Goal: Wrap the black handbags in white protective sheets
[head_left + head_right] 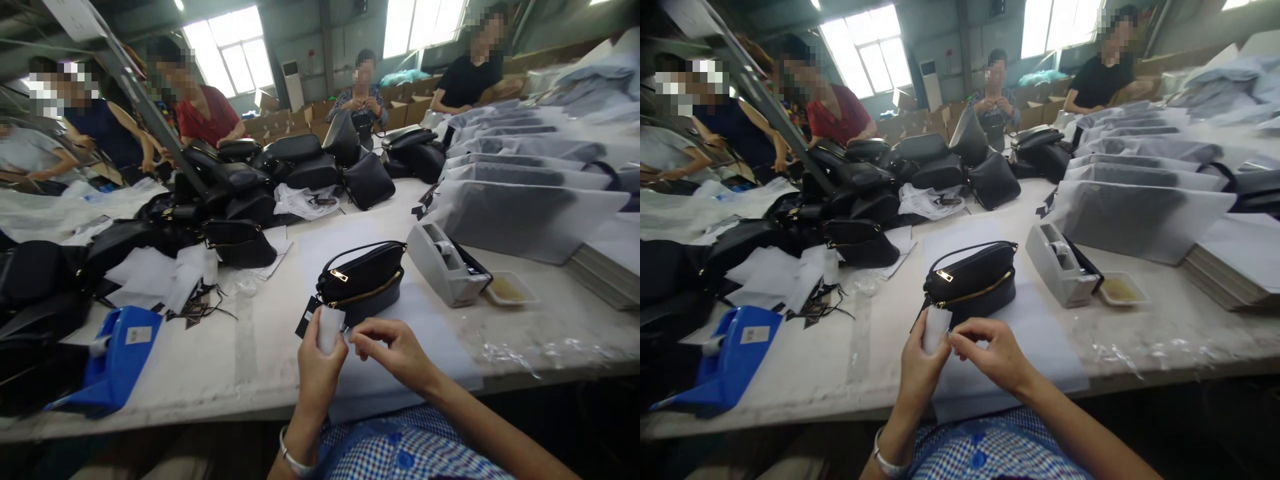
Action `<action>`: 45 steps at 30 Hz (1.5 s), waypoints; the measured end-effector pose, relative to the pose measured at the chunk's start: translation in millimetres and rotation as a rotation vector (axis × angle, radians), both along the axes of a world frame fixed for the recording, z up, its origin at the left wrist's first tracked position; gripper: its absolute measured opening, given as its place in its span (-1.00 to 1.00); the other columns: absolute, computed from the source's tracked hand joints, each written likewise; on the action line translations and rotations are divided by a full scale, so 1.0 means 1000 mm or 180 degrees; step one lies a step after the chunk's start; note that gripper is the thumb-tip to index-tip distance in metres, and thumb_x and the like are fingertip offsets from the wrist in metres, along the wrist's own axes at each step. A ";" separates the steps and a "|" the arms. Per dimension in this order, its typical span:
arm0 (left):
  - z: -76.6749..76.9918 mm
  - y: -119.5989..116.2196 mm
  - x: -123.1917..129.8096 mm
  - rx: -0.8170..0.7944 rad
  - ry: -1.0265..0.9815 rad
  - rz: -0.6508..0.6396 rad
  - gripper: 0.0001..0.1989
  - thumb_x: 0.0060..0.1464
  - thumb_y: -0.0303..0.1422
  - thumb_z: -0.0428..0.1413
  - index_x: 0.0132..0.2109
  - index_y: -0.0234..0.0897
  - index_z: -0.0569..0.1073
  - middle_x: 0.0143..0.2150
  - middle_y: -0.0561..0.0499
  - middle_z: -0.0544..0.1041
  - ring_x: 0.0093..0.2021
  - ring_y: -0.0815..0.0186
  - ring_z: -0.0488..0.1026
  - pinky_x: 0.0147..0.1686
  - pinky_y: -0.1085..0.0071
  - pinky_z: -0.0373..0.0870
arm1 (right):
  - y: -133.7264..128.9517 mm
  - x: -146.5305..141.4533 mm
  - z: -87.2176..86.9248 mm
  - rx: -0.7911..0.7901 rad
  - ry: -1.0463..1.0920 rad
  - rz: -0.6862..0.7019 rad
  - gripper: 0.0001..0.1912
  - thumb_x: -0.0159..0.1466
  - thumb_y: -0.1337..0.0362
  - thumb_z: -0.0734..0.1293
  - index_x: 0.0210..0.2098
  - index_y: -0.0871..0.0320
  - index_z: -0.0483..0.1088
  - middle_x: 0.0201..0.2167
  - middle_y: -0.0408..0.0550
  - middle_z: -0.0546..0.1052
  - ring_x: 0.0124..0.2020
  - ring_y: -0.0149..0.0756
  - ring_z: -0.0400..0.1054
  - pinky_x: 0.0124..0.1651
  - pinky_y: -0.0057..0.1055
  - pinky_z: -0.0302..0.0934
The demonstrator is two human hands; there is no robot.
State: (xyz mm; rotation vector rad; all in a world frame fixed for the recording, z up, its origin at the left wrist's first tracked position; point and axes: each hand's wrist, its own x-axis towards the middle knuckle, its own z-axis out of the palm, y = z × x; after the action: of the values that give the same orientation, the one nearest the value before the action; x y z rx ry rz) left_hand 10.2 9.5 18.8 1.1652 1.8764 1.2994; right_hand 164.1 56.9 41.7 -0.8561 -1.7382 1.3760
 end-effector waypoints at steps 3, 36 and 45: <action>-0.001 0.000 0.000 0.0022 -0.0098 0.0019 -0.37 0.00 -0.39 0.18 0.25 -0.36 0.33 0.21 -0.18 0.45 0.23 0.05 0.36 0.20 0.22 0.33 | 0.013 -0.020 -0.017 -0.0331 -0.0195 -0.0217 -0.65 0.28 0.04 0.35 -0.47 0.18 0.49 -0.60 -0.15 0.44 -0.54 -0.40 0.30 -0.46 -0.47 0.15; 0.017 -0.003 -0.015 -0.0469 -0.0154 -0.0869 -0.26 0.05 -0.41 0.10 0.38 -0.37 0.13 0.24 -0.16 0.42 0.15 0.07 0.42 0.12 0.27 0.36 | 0.023 -0.041 -0.036 0.0299 -0.0970 -0.0291 -0.80 0.15 0.40 0.23 -0.55 0.18 0.44 -0.61 -0.18 0.47 -0.53 -0.38 0.29 -0.45 -0.48 0.03; 0.021 -0.007 -0.015 -0.0453 -0.0288 -0.0951 -0.23 0.05 -0.38 0.13 0.39 -0.31 0.10 0.25 -0.13 0.41 0.12 0.09 0.45 0.11 0.25 0.37 | 0.017 -0.027 -0.035 0.0143 -0.0737 -0.0061 -0.77 0.22 0.35 0.24 -0.47 0.18 0.50 -0.49 -0.10 0.56 -0.41 -0.28 0.40 -0.33 -0.42 0.17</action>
State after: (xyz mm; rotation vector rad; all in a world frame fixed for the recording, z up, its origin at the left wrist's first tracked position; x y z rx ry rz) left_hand -4.4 2.1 39.3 1.2346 1.6277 1.0203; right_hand 137.3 74.4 6.4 -1.0382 -1.9217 1.2606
